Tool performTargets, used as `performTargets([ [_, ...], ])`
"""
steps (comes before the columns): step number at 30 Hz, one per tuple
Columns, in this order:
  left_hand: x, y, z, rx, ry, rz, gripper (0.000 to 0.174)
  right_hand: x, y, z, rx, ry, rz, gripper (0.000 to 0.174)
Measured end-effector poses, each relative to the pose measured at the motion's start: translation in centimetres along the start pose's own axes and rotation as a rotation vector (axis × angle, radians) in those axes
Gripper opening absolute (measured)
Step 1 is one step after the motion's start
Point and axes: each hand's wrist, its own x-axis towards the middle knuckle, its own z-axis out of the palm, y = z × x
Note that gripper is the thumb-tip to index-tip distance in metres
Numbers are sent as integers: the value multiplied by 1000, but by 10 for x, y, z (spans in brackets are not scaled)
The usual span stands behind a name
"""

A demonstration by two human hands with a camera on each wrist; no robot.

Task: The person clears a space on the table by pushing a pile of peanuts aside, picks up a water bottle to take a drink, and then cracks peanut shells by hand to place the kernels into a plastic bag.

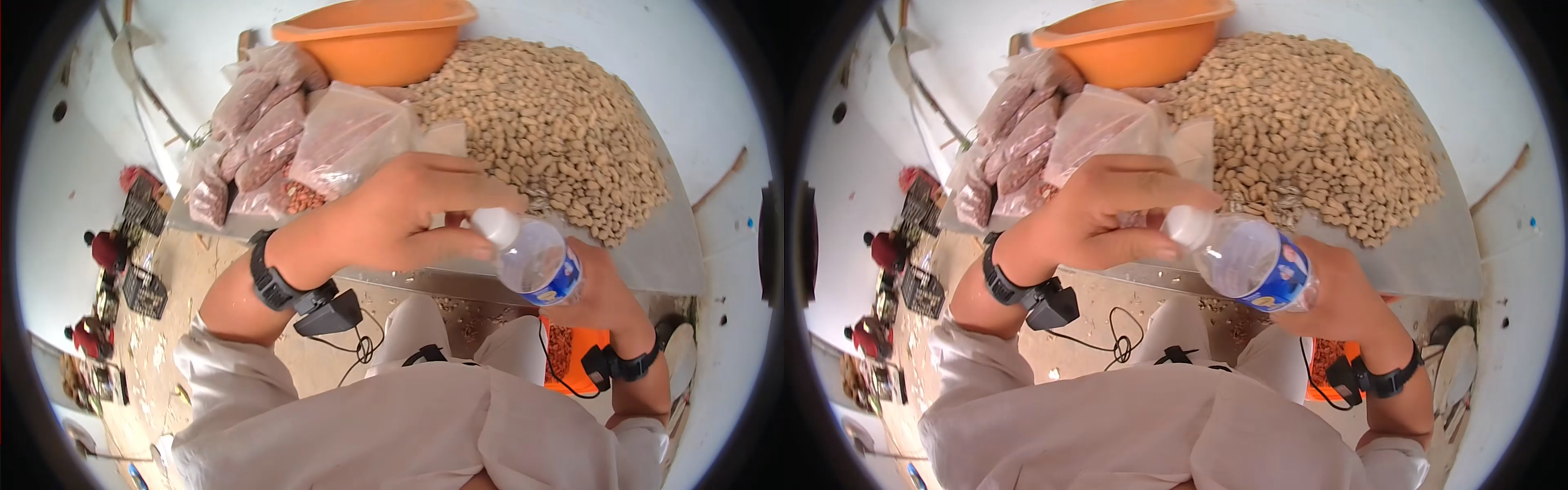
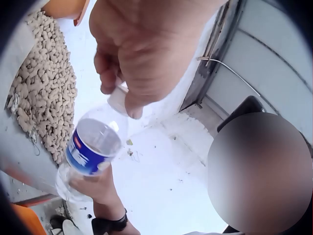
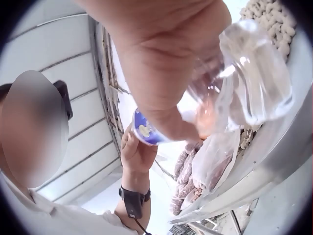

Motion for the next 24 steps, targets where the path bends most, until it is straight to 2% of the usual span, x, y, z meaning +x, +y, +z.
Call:
performTargets([
  [1,-1,1,0,32,27,-7,29,0,-2,1,62,-31,43,54],
  [2,-2,3,1,61,51,-11,28,2,-5,5,4,53,2,50],
  [5,-5,16,4,55,38,-402,28,6,0,14,-209,203,-35,45],
  [8,-13,9,7,-67,94,-391,29,11,-3,19,-309,266,-71,42],
  [11,-17,8,2,96,161,-109,29,14,-3,23,-287,281,-96,43],
  [14,-16,25,-10,40,126,-330,48,23,-13,26,-162,282,-102,47],
  [17,-19,20,1,-473,314,-480,74,39,-29,28,61,356,-62,54],
  [18,-23,11,14,-454,351,-508,77,46,-33,29,10,369,-108,64],
  [20,-36,-4,41,-539,347,-515,73,64,-63,36,-23,354,-59,68],
  [22,-32,-1,55,-676,502,-439,68,75,-53,49,-80,334,-257,76],
  [24,-43,0,47,-667,552,-444,63,89,-52,60,-110,314,-410,82],
])
